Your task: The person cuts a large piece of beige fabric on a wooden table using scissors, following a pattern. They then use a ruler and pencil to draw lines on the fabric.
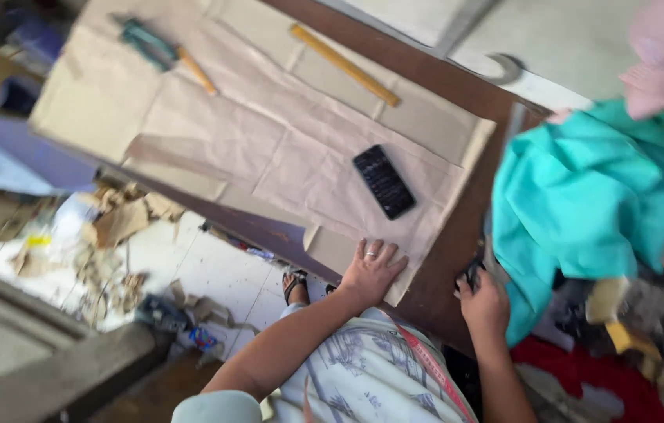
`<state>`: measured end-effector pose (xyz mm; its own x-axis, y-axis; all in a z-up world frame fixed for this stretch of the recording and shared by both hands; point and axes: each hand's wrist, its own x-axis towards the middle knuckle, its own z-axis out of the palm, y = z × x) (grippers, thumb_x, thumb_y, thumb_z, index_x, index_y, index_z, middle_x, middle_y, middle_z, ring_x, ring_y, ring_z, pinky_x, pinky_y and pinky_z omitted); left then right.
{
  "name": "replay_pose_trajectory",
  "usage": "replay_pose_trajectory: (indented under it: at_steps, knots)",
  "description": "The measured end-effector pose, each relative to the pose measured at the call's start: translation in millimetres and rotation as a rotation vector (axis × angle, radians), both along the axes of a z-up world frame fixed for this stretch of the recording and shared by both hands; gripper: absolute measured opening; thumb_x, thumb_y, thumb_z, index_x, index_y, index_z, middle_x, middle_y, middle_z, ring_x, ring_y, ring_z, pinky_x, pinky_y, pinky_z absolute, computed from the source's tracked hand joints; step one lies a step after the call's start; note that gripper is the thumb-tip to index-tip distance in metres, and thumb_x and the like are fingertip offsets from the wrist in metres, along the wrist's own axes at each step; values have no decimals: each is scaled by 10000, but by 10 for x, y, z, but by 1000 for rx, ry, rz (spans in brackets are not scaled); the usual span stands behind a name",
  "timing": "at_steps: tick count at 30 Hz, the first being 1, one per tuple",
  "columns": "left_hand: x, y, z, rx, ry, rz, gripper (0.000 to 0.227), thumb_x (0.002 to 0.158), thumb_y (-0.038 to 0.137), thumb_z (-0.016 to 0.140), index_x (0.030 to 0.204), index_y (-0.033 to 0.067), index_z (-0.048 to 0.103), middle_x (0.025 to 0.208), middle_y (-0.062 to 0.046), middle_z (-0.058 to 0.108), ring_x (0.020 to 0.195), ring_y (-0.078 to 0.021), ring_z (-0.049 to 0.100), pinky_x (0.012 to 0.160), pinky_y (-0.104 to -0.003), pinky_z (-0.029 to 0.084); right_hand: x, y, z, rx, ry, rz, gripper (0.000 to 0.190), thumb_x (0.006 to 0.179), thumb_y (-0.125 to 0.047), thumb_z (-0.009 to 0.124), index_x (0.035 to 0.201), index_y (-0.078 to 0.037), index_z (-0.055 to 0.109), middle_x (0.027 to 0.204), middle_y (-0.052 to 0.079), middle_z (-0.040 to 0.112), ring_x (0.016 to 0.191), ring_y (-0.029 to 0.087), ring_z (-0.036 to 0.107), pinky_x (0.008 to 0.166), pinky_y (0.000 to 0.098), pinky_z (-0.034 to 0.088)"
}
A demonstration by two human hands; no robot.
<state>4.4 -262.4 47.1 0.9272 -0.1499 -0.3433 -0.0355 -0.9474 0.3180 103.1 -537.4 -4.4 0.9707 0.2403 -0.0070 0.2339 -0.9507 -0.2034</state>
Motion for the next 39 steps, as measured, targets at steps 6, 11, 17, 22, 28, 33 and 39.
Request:
replay_pose_trajectory:
  at_steps: [6, 11, 17, 22, 28, 33, 39]
  knots:
    - [-46, -232, -422, 7, -224, 125, 576, 905, 208, 618, 1461, 276, 486, 1461, -129, 435, 1449, -446, 328, 1177, -657, 259, 484, -67, 219, -80, 394, -107, 484, 791, -444, 691, 1171, -161, 788, 1093, 81, 797, 1077, 370, 700, 921, 463, 514]
    - [-82, -340, -486, -30, -201, 226, 510, 958, 182, 539, 1461, 251, 480, 1524, -98, 407, 1508, -420, 289, 1219, -588, 239, 553, -346, 363, 634, 865, -132, 191, 1027, -17, 512, 1176, 21, 625, 1073, 177, 757, 889, 293, 745, 545, 318, 431]
    - [-163, -380, -555, -34, -262, 298, 498, 954, 232, 545, 1451, 236, 517, 1598, -33, 416, 1488, -361, 341, 1201, -540, 243, 604, -759, -189, 440, 1001, 70, 275, 876, -72, 764, 953, -23, 505, 764, 200, 669, 641, 290, 717, 475, 342, 498]
    - [-140, -381, -603, -73, -422, 385, 383, 999, 328, 513, 1348, 223, 629, 1469, 9, 566, 1385, -307, 480, 1128, -506, 313, 543, -740, 205, 273, 1080, 111, 545, 842, -103, 847, 698, -80, 322, 498, 209, 532, 344, 241, 473, 315, 363, 354]
    - [-167, -359, -480, -14, -355, 345, 457, 1015, 507, 488, 1342, 208, 600, 1506, 28, 529, 1423, -310, 447, 1152, -574, 279, 681, -548, 284, 90, 1350, 284, 399, 869, -398, 767, 773, -39, 624, 568, 140, 643, 430, 219, 623, 451, 304, 466]
    - [-204, -369, -558, 47, -481, 306, 515, 978, 576, 541, 1307, 188, 618, 1483, -16, 538, 1400, -343, 473, 1164, -566, 307, 591, -363, 314, 178, 1426, 234, 444, 859, -417, 748, 760, -11, 600, 552, 161, 652, 418, 236, 622, 418, 322, 488]
    - [-255, -345, -622, -33, -610, 331, 524, 981, 563, 559, 1301, 160, 652, 1469, -14, 569, 1367, -323, 517, 1154, -536, 331, 615, -310, 234, 152, 1368, 321, 422, 870, -428, 751, 755, -57, 586, 530, 123, 612, 396, 198, 566, 389, 304, 451]
